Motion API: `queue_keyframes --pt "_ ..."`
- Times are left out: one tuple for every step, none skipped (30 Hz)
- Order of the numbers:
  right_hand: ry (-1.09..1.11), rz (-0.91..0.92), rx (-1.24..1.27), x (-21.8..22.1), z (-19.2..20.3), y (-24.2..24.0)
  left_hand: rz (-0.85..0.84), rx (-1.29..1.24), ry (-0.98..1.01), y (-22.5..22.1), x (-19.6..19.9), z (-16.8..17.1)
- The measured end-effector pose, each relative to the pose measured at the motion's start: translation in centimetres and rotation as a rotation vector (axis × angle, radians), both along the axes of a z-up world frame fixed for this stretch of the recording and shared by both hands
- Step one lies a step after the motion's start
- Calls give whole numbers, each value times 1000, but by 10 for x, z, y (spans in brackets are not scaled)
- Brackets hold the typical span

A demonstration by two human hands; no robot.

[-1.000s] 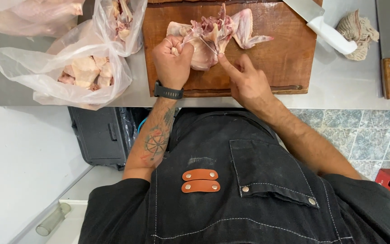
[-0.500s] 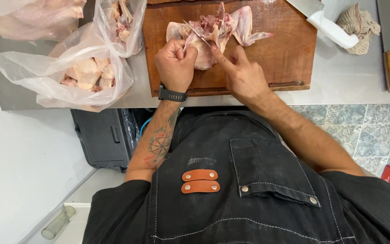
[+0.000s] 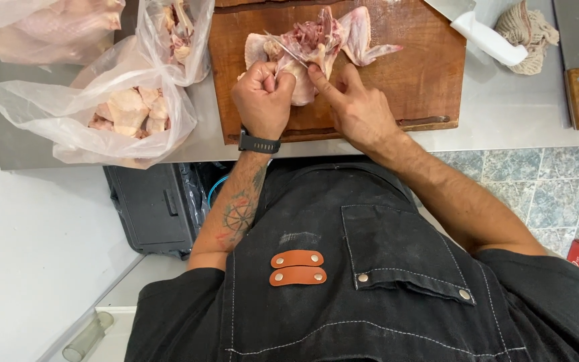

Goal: Butchering whole chickens into parts and placing them into plastic bags on a preparation table.

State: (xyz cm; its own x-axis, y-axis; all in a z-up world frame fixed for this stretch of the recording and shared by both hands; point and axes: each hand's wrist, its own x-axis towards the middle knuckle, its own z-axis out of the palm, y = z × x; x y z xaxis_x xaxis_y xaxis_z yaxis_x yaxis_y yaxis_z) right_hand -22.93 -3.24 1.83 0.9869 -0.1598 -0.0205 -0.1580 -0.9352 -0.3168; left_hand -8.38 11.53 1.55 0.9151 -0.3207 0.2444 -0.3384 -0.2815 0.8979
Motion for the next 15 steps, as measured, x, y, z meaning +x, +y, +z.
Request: queue_keyframes --pt "-1 3 0 -1 -1 -3 3 0 -1 0 0 0" --pt "18 16 -23 -3 -2 -5 2 -10 -11 0 0 -1" --pt "42 25 -43 -7 -3 -7 -4 -17 -15 1 -2 -2" --pt "46 24 -41 -10 -4 -6 -4 -14 -10 3 -2 -2" --pt "-29 60 -19 -11 -3 -7 -6 -19 -8 2 -2 -2" --pt "-105 95 3 -12 -3 -9 -7 -23 -6 1 -1 -2" --pt "-105 97 3 -10 0 -8 -6 -23 -7 0 0 -2" --pt "-73 89 -39 -9 3 -6 -6 -16 -5 0 0 -1" --pt "-39 78 -82 -9 6 -4 -9 -10 -1 0 -1 -1" --pt "-37 77 -81 -8 6 -2 -11 -10 1 1 -2 -2" --pt "-6 68 -92 -7 5 0 -11 -6 -3 0 -1 -2" --pt "24 60 -103 -5 5 2 -11 -2 -7 0 0 -2" --pt "24 58 -104 -5 3 3 -13 -3 -8 0 0 -2" --pt "6 48 -104 -4 1 5 -11 4 -14 0 1 -3" --pt "-12 39 -104 -3 -1 6 -7 11 -20 0 1 -3"
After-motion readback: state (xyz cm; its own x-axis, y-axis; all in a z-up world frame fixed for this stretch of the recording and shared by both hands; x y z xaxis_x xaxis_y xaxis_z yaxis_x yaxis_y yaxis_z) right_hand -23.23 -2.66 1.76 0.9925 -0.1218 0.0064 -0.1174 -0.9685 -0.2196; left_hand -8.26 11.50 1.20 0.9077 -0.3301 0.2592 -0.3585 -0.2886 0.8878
